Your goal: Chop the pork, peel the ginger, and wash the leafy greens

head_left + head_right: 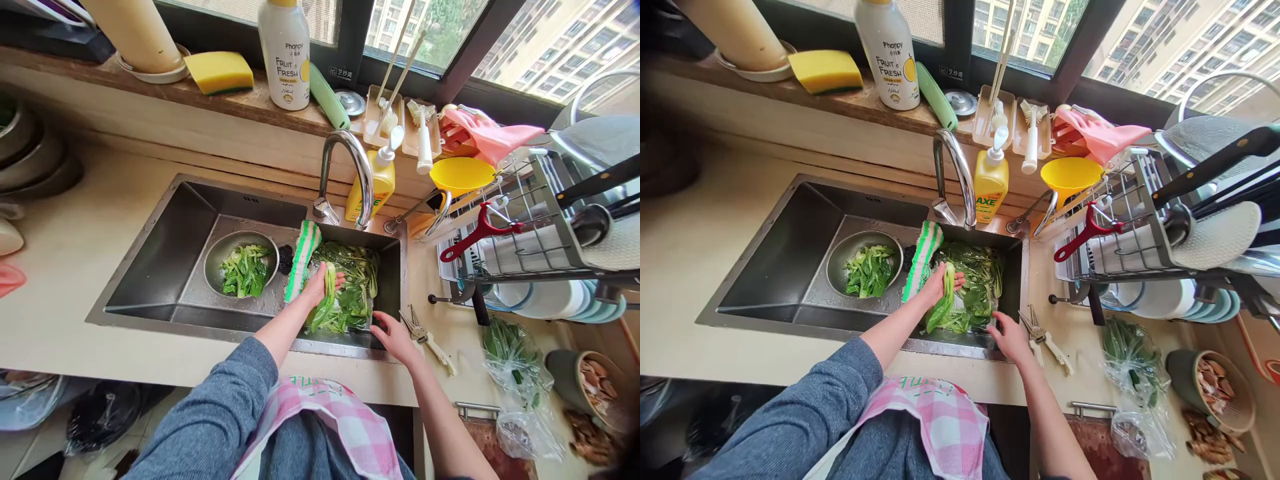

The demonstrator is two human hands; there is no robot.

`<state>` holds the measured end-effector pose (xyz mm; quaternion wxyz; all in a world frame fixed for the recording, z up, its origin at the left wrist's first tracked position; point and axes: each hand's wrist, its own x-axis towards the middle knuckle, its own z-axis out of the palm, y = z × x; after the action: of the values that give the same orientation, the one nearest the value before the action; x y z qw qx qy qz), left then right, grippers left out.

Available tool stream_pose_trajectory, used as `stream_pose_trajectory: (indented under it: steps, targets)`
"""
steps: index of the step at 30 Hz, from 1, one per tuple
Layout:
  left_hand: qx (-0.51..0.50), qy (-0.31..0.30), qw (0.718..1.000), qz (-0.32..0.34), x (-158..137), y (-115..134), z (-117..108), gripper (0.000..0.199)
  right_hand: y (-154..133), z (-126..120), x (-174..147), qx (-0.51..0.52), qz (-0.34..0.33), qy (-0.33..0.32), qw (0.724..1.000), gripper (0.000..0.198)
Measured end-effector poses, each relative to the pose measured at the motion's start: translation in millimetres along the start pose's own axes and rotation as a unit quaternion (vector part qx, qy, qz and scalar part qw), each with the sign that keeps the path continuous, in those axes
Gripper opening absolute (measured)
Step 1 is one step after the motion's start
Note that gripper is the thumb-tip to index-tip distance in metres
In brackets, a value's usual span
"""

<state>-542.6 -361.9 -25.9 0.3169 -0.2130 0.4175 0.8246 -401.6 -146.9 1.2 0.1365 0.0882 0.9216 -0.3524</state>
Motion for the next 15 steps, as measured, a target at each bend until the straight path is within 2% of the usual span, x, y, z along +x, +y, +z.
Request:
stream_pose_trajectory:
  steps: [2, 4, 5, 7, 10, 12, 15]
  targets:
    - [0.001, -0.003, 1.000, 0.014, -2, 2, 2, 0.057, 1, -7, -8, -0.057, -0.034, 0.009, 0.998, 0.028]
    - [0.014, -0.009, 0.999, 0.040, -4, 2, 3, 0.049, 4, -18, -17, -0.125, -0.053, 0.070, 0.988, 0.027]
    - [0.025, -0.017, 0.998, 0.051, -4, 2, 2, 0.046, 8, -24, -22, -0.156, -0.041, 0.100, 0.982, 0.032]
    - [0.054, -0.032, 0.995, 0.072, -5, 2, 2, 0.047, 20, -36, -36, -0.224, 0.035, 0.132, 0.965, 0.047]
    - [0.140, -0.053, 0.984, 0.098, -8, 2, 4, 0.048, 43, -47, -57, -0.310, 0.173, 0.103, 0.929, 0.070]
    - [0.209, -0.077, 0.967, 0.119, -10, 2, 8, 0.046, 54, -49, -66, -0.321, 0.206, 0.070, 0.922, 0.072]
    - [0.287, -0.122, 0.940, 0.142, -15, 0, 14, 0.042, 54, -48, -70, -0.301, 0.201, 0.064, 0.930, 0.065]
